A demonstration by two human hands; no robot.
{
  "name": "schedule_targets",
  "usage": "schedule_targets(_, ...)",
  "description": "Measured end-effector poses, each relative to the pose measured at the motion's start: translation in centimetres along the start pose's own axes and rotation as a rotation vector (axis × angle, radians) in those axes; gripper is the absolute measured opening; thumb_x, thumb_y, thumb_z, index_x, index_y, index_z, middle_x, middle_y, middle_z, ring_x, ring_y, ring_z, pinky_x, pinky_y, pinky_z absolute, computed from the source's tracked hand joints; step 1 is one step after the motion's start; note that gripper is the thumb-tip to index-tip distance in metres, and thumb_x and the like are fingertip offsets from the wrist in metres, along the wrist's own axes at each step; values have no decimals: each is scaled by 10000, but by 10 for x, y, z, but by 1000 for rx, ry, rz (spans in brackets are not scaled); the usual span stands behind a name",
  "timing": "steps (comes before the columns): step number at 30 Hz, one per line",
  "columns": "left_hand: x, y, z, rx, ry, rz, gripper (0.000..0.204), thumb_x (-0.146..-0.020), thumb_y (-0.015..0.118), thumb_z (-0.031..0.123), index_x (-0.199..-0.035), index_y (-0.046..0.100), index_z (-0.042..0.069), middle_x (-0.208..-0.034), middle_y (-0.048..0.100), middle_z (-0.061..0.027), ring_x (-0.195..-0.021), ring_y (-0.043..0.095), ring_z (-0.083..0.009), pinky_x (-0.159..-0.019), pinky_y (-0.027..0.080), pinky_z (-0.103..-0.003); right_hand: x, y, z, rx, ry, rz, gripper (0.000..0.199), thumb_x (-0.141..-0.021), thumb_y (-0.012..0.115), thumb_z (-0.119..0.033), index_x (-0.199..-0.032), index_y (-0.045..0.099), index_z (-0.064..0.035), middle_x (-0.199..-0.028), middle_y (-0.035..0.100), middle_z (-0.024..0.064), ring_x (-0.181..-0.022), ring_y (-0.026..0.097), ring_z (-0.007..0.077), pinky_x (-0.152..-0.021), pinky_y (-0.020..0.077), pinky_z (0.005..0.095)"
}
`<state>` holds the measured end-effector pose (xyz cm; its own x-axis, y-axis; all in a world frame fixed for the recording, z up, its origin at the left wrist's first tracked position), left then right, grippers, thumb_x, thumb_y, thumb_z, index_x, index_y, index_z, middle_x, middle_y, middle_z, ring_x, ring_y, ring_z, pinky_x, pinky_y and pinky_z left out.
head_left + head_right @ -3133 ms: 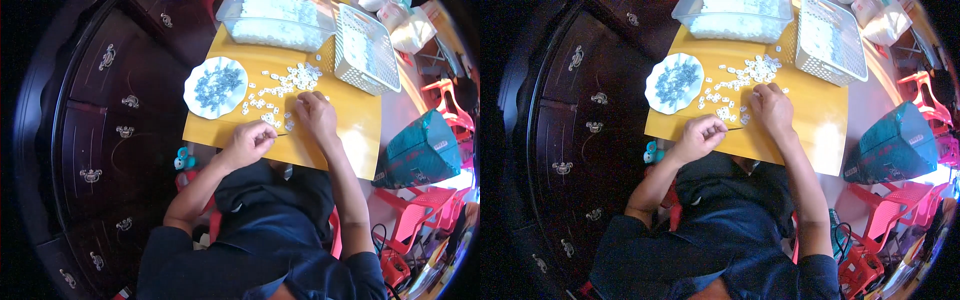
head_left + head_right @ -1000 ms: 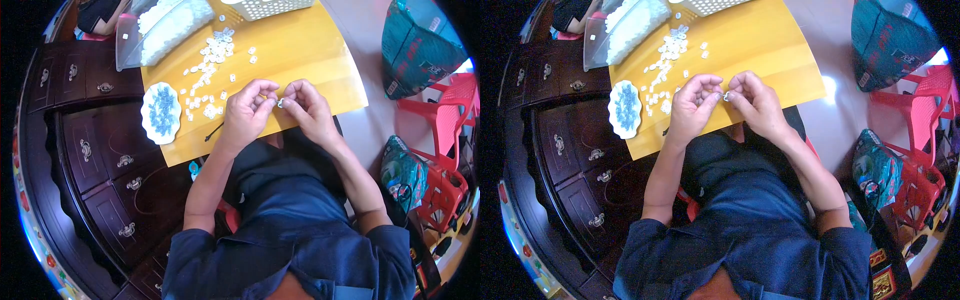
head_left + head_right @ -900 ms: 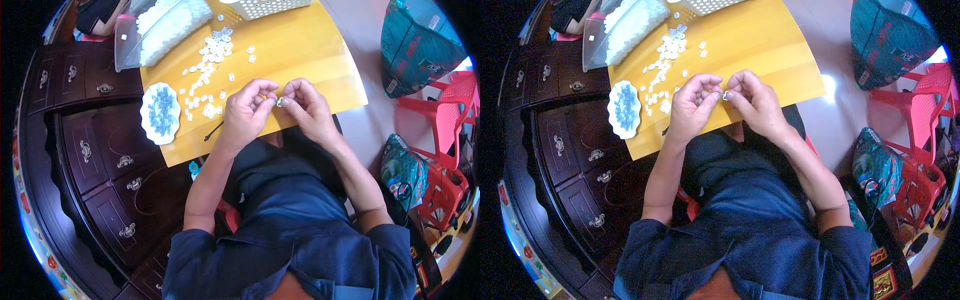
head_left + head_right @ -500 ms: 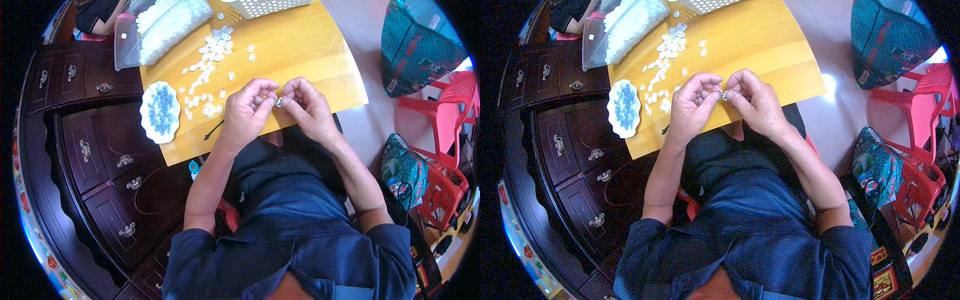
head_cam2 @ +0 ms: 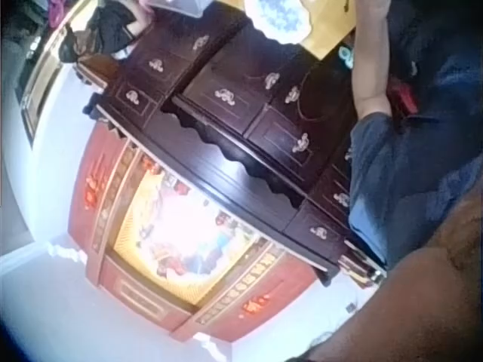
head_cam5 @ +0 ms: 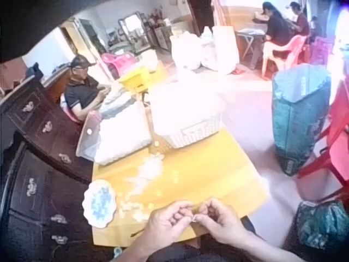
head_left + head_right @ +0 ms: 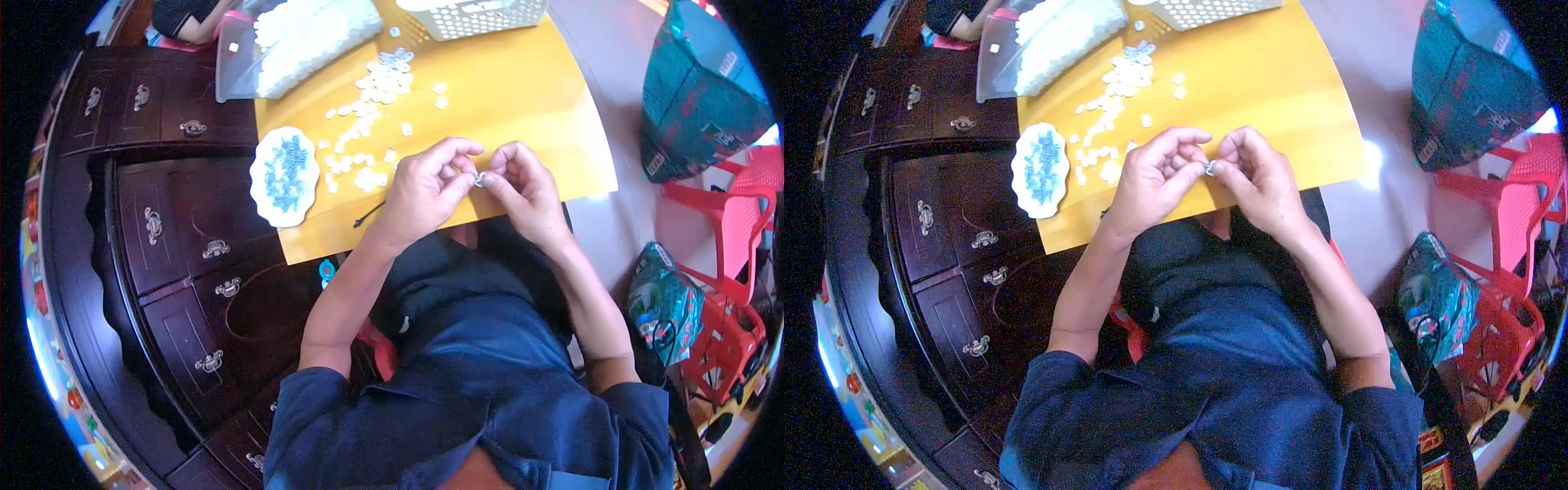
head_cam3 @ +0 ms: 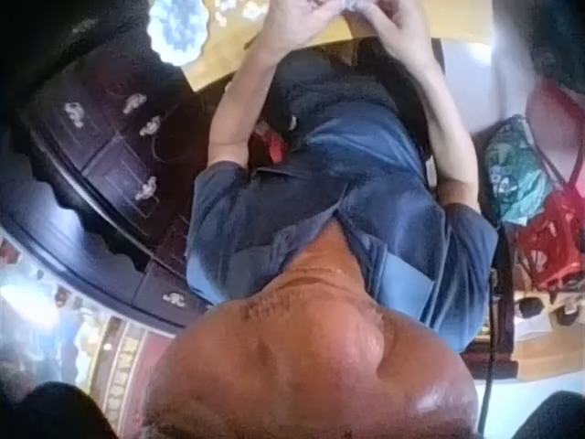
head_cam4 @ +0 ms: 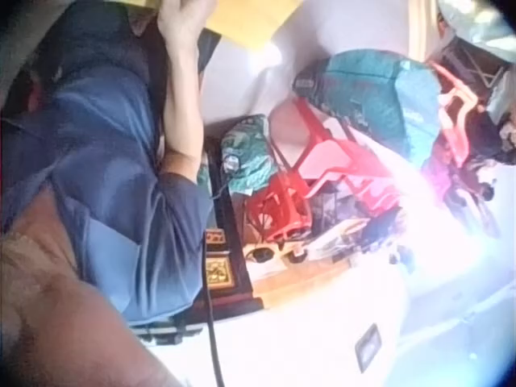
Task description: The recorder is manually assembling small white plastic components by inserting metal pins into them while seated at a workbench.
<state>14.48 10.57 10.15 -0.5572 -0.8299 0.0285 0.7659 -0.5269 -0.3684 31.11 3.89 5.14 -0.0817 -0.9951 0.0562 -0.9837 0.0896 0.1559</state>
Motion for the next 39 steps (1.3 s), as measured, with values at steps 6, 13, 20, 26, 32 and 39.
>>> schedule_targets(6,-9,-48,-3,-310,25,172,246,-838,696,-13,-1084,696,1,-977,701,-43,-698,600,-39,-619,484,-201,2,2,-7,-109,45,8,113,-960,630,-40,-1003,526,-46,-835,574,-39,-757,542,22,-697,463,191)
schedule_targets(13,-50,-93,-42,-801,164,370,151,-845,709,123,-976,745,59,-904,706,-114,-776,685,-261,-727,538,-367,1,0,-6,-124,49,32,119,-960,635,-43,-998,522,-46,-825,572,-44,-740,539,22,-686,464,193)
schedule_targets(20,-72,-99,-46,-892,126,308,117,-844,724,157,-921,757,76,-886,717,-102,-788,692,-284,-732,543,-369,-2,0,-3,-165,41,27,125,-958,635,-36,-1008,521,-49,-814,566,-38,-731,556,38,-683,478,205)
schedule_targets(26,-80,-96,-44,-755,33,264,96,-808,730,188,-865,759,117,-867,711,-72,-801,690,-279,-718,542,-410,-2,0,-6,-145,36,10,126,-955,638,-33,-1011,526,-43,-829,571,-34,-746,554,39,-690,474,204)
schedule_targets(32,-85,-90,-37,-839,-8,224,101,-807,727,174,-849,725,83,-873,719,-94,-819,697,-286,-737,545,-416,0,-1,-8,-152,65,-3,114,-960,626,-38,-1023,531,-34,-838,570,-32,-762,551,37,-706,469,202)
schedule_targets(39,-57,-69,-8,-546,-16,245,126,-847,730,102,-927,660,36,-793,674,-75,-664,650,-173,-646,527,-302,1,-1,-6,-179,64,5,114,-962,625,-46,-1029,534,-29,-860,576,-26,-783,545,38,-726,464,202)
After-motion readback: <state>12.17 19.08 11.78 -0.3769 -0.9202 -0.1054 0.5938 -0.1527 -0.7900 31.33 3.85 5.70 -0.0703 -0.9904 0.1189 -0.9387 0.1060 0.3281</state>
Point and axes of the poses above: each hand's wrist, its own x-axis away from the middle knuckle, its own y-axis out of the palm, z = x × y, the point moved 1 cm from there along -x, towards the middle knuckle
